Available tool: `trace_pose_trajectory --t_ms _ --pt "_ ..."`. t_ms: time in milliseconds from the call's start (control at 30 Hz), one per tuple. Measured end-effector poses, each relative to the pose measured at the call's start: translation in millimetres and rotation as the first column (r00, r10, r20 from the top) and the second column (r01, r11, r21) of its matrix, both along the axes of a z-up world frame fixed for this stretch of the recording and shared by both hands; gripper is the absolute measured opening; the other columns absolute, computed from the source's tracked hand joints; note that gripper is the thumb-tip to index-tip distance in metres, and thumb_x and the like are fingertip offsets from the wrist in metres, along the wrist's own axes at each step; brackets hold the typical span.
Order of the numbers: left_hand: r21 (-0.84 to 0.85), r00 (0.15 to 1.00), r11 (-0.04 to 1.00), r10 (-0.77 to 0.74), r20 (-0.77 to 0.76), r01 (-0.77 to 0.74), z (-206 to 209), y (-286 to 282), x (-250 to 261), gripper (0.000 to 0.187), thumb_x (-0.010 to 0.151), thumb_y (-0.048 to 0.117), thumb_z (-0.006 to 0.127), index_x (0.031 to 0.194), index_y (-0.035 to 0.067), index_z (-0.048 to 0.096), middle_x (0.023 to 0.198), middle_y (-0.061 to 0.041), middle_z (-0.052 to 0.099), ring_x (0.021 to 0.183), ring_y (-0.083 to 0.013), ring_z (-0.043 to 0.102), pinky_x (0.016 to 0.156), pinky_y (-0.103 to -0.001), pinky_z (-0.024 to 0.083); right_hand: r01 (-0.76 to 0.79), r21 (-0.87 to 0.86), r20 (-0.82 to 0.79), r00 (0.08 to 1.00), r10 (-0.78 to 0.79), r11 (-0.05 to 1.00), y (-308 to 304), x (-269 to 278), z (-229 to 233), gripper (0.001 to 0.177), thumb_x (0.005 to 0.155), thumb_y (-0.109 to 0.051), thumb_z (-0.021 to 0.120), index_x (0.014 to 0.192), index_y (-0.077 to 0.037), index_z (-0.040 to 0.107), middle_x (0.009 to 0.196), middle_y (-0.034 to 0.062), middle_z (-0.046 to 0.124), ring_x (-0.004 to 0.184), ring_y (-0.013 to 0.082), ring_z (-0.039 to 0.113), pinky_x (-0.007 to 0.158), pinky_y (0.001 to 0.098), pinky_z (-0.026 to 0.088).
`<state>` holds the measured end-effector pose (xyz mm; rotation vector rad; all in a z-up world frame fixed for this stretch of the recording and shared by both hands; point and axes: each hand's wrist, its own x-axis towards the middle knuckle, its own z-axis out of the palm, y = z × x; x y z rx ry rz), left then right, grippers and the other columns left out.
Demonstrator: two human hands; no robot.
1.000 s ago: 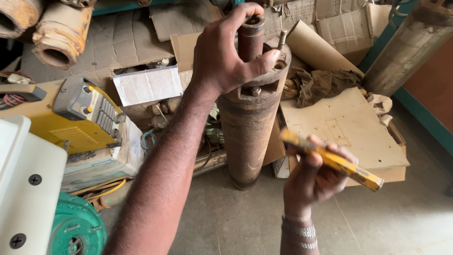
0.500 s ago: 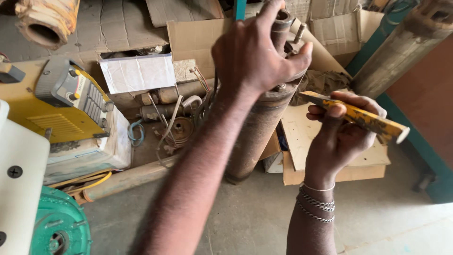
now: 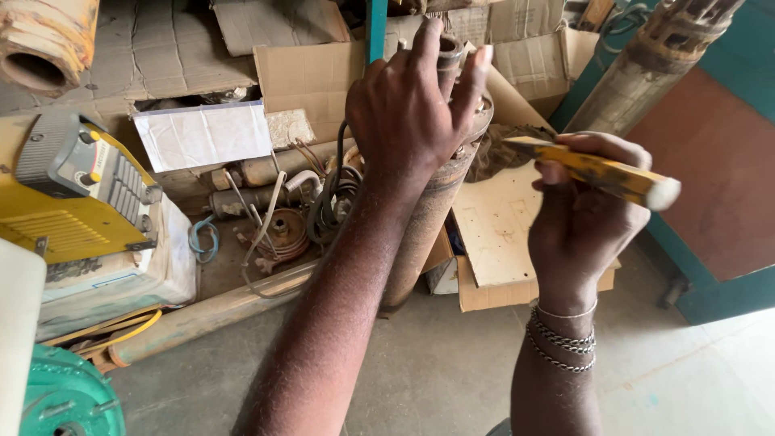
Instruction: The person uses a yellow-handled scraper to clean the top surface of a cylindrical metal part. They repeatedly scrape the top rim and interior edges while holding the part steady with the other hand.
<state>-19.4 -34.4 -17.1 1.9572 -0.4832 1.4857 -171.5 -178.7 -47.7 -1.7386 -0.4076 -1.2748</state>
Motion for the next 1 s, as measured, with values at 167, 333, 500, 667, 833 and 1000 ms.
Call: trace_pose_trajectory --t_ms 167,333,500,667,833,1000 --pt "-0.012 0.999 1.000 0.007 -0.034 -0.007 0.8 0.7 -0.6 0.054 0.105 0.053 0.053 0.128 0.007 0.066 0.078 -0.007 0.076 0.057 -0.0176 0.067 0.053 -0.036 0.053 0.140 -0.145 0.030 0.990 -0.137 0.979 14.0 13.6 22.2 0.026 0.111 0.002 0.071 0.130 0.004 0.054 0.123 0.0131 0.064 0.110 0.0217 0.071 0.094 0.0283 0.062" --pt "-0.009 1.000 1.000 -0.009 -0.012 0.009 0.0 0.2 1.9 0.052 0.108 0.051 0.050 0.129 0.007 0.067 0.079 -0.006 0.075 0.058 -0.0172 0.066 0.054 -0.035 0.052 0.086 -0.060 0.025 0.996 -0.084 0.995 16.7 21.0 30.5 0.018 0.104 0.004 0.071 0.117 0.002 0.058 0.111 0.0093 0.070 0.102 0.0140 0.072 0.092 0.0256 0.062" --pt "-0.056 0.998 0.997 -0.060 -0.020 0.059 -3.3 -3.4 1.1 0.050 0.108 0.048 0.050 0.128 0.006 0.068 0.078 -0.004 0.075 0.055 -0.0159 0.065 0.053 -0.034 0.051 0.399 -0.393 0.116 0.915 -0.386 0.828 1.4 23.2 17.4 0.014 0.104 0.008 0.071 0.112 -0.001 0.066 0.109 0.0101 0.076 0.100 0.0155 0.075 0.089 0.0277 0.061" --pt "-0.011 1.000 1.000 -0.003 -0.017 0.003 0.2 3.4 1.3 0.048 0.108 0.047 0.049 0.126 0.007 0.069 0.078 -0.005 0.075 0.058 -0.0166 0.065 0.054 -0.035 0.050 0.134 -0.034 0.067 0.989 -0.131 0.990 7.2 31.4 10.2 0.020 0.113 0.001 0.074 0.127 -0.001 0.060 0.108 0.0119 0.071 0.095 0.0124 0.070 0.085 0.0254 0.059" --pt "-0.057 0.996 0.994 -0.091 -0.014 0.090 4.9 1.9 -3.9 0.051 0.105 0.044 0.049 0.128 0.002 0.067 0.077 -0.005 0.075 0.052 -0.0163 0.061 0.053 -0.036 0.049 0.164 -0.031 0.049 0.986 -0.162 0.986 3.9 33.7 3.5 0.019 0.113 -0.007 0.075 0.127 -0.003 0.062 0.109 0.0086 0.073 0.097 0.0099 0.075 0.083 0.0242 0.064" --pt "-0.003 1.000 1.000 -0.010 -0.010 0.010 0.1 2.7 -6.5 0.049 0.109 0.045 0.048 0.128 0.005 0.067 0.077 -0.005 0.074 0.057 -0.0146 0.062 0.054 -0.032 0.049 0.495 -0.252 0.048 0.864 -0.500 0.831 -6.6 33.2 -10.7 0.024 0.106 -0.007 0.079 0.127 -0.006 0.069 0.099 0.0092 0.073 0.081 0.0109 0.069 0.069 0.0247 0.057"
